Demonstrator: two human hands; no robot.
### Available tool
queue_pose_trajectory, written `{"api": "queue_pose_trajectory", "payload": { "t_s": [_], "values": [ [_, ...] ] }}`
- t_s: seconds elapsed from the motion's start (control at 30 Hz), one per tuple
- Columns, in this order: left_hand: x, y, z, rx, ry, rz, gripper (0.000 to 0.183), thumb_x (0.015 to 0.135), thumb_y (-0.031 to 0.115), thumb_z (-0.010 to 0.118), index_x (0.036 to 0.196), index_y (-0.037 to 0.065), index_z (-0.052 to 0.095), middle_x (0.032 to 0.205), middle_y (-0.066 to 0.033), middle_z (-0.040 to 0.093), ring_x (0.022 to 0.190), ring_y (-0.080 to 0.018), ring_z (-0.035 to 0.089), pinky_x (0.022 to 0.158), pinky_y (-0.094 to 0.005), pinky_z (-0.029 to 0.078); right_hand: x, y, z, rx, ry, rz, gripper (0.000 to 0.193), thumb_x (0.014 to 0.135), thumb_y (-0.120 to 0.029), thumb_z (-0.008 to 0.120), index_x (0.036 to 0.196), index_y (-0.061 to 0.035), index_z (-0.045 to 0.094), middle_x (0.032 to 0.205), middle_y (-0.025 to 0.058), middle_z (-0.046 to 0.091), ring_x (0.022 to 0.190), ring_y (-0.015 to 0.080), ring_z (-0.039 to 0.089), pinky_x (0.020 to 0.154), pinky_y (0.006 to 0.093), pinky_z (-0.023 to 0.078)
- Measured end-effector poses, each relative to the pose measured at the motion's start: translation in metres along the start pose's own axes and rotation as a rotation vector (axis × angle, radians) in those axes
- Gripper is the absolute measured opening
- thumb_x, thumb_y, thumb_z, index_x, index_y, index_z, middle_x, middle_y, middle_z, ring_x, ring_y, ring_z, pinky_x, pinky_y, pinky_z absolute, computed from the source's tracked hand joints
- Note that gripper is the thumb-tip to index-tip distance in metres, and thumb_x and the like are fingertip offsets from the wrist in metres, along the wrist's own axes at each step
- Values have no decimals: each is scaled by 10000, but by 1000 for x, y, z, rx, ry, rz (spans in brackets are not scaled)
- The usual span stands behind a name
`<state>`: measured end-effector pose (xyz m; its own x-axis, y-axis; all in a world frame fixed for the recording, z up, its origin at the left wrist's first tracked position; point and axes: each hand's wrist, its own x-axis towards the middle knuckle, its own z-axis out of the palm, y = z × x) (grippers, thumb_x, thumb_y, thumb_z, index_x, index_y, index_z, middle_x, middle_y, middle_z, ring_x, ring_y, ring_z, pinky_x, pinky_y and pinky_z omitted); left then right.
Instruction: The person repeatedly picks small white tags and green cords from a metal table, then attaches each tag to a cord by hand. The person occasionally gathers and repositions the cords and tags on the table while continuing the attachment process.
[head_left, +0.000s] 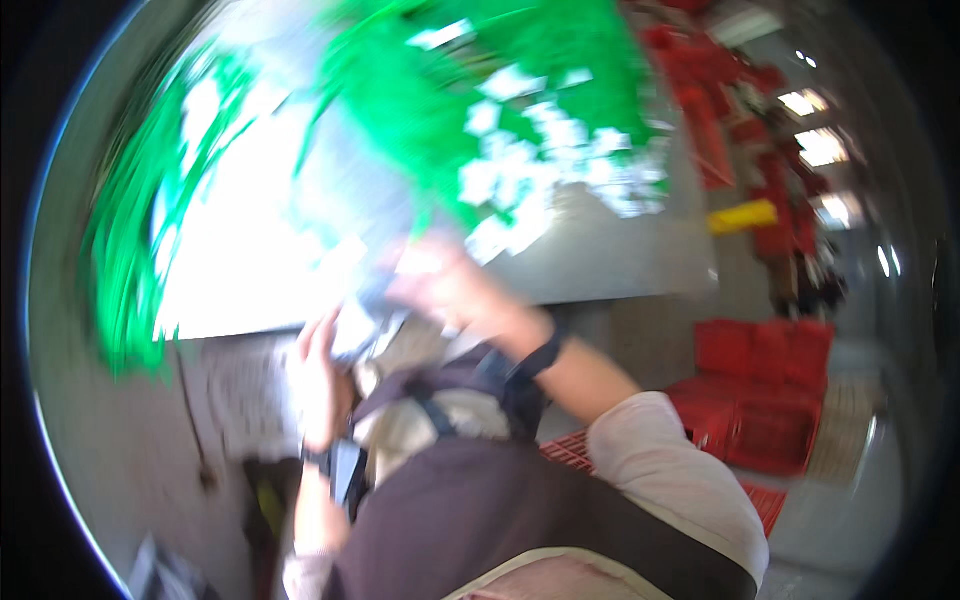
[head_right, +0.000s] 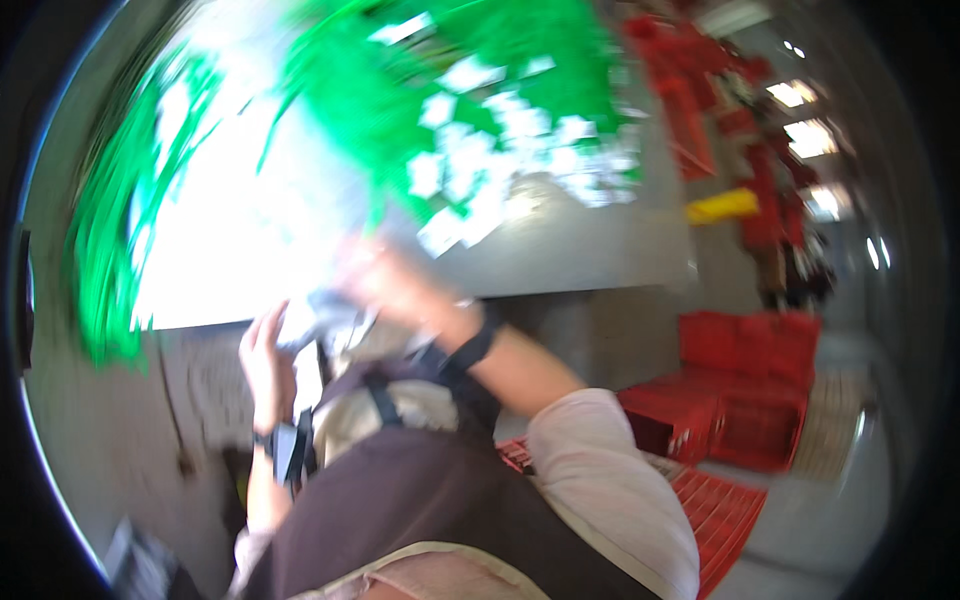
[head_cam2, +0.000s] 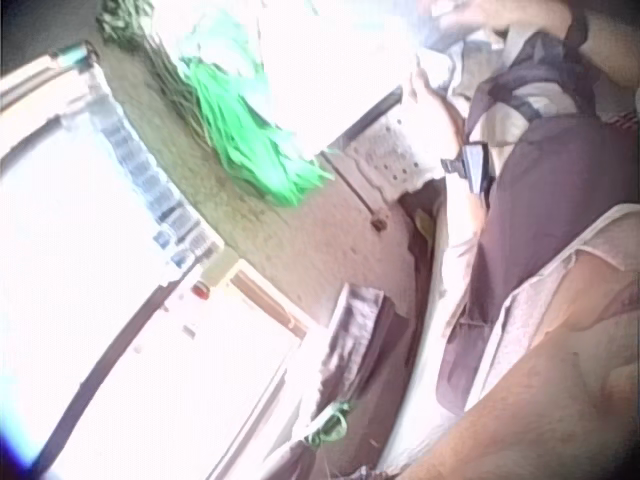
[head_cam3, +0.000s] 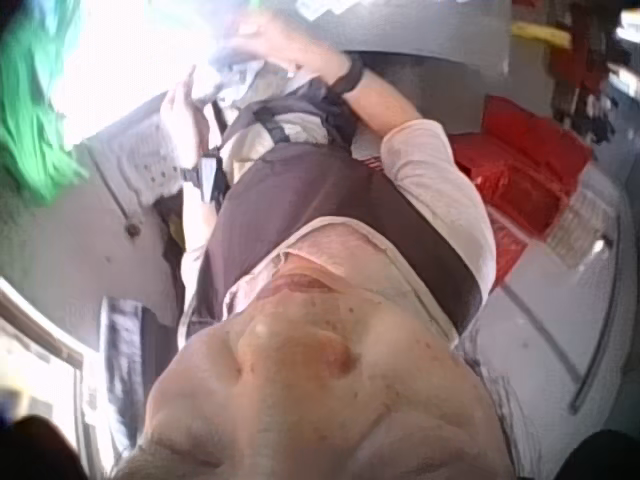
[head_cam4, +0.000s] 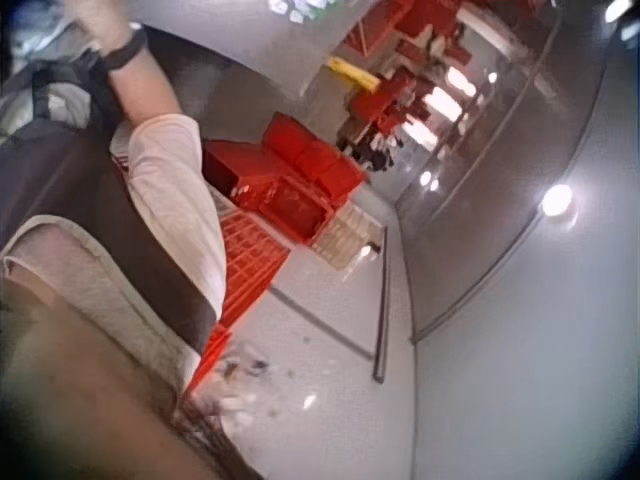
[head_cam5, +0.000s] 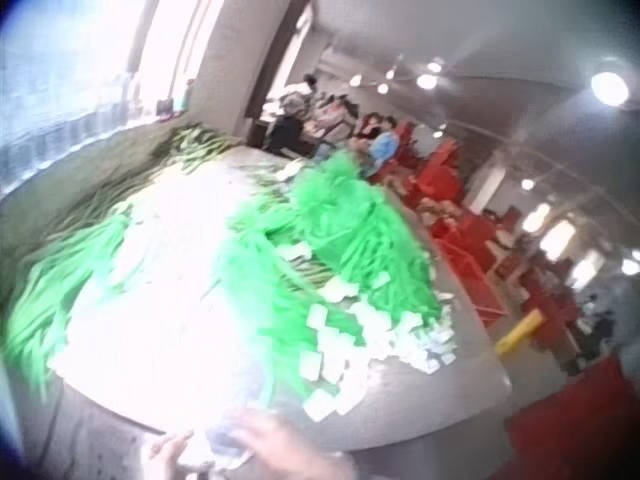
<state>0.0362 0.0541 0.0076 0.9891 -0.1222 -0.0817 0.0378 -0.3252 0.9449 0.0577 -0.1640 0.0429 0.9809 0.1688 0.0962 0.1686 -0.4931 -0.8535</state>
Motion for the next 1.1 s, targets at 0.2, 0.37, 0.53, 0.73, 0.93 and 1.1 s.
{"api": "queue_pose_trajectory", "payload": {
  "t_s": [0.2, 0.37, 0.53, 0.73, 0.93, 1.1],
  "values": [
    [10, 6, 1, -721, -25, -384, 373, 885, 185, 506, 1147, -74, 562, 1141, -166, 567, 1037, -218, 544, 896, -336, 434, -34, 0, 69, 197, 75, -40, 226, 756, -136, 638, 918, 21, 648, 848, 152, 645, 800, 286, 611, 715, 352, 468],
    [13, -5, 2, -751, -11, -402, 390, 889, 196, 501, 1167, -72, 545, 1144, -179, 554, 1026, -238, 548, 888, -354, 445, -36, -13, 68, 289, 116, 164, 228, 733, -96, 638, 915, 41, 621, 752, 140, 627, 699, 230, 603, 636, 332, 454],
    [12, -1, 1, -733, -21, -411, 415, 886, 202, 504, 1187, -84, 520, 1105, -202, 556, 947, -260, 591, 803, -369, 504, -36, -12, 71, 246, 138, 123, 227, 742, -67, 629, 939, 45, 607, 775, 131, 609, 709, 232, 590, 637, 337, 444],
    [12, 9, -1, -683, -5, -359, 428, 888, 204, 505, 1201, -87, 515, 1182, -184, 540, 1088, -248, 519, 956, -362, 396, -32, -19, 71, 196, 153, 102, 205, 760, -121, 624, 905, 23, 617, 816, 143, 619, 760, 264, 603, 674, 351, 457],
    [16, 4, 6, -714, 58, -349, 328, 911, 142, 503, 1152, -75, 557, 996, -83, 615, 785, -111, 566, 651, -244, 464, -30, -9, 77, 76, 279, 15, 141, 778, -138, 616, 860, -23, 631, 852, 129, 599, 818, 315, 574, 726, 397, 463],
    [10, -19, 4, -870, 141, -529, 299, 901, 238, 549, 1056, -9, 612, 798, 22, 565, 561, -35, 380, 458, -169, 293, -24, -9, 79, -87, 182, -45, 83, 713, -33, 676, 783, -30, 631, 934, 90, 604, 902, 244, 568, 790, 335, 444]
  ]
}}
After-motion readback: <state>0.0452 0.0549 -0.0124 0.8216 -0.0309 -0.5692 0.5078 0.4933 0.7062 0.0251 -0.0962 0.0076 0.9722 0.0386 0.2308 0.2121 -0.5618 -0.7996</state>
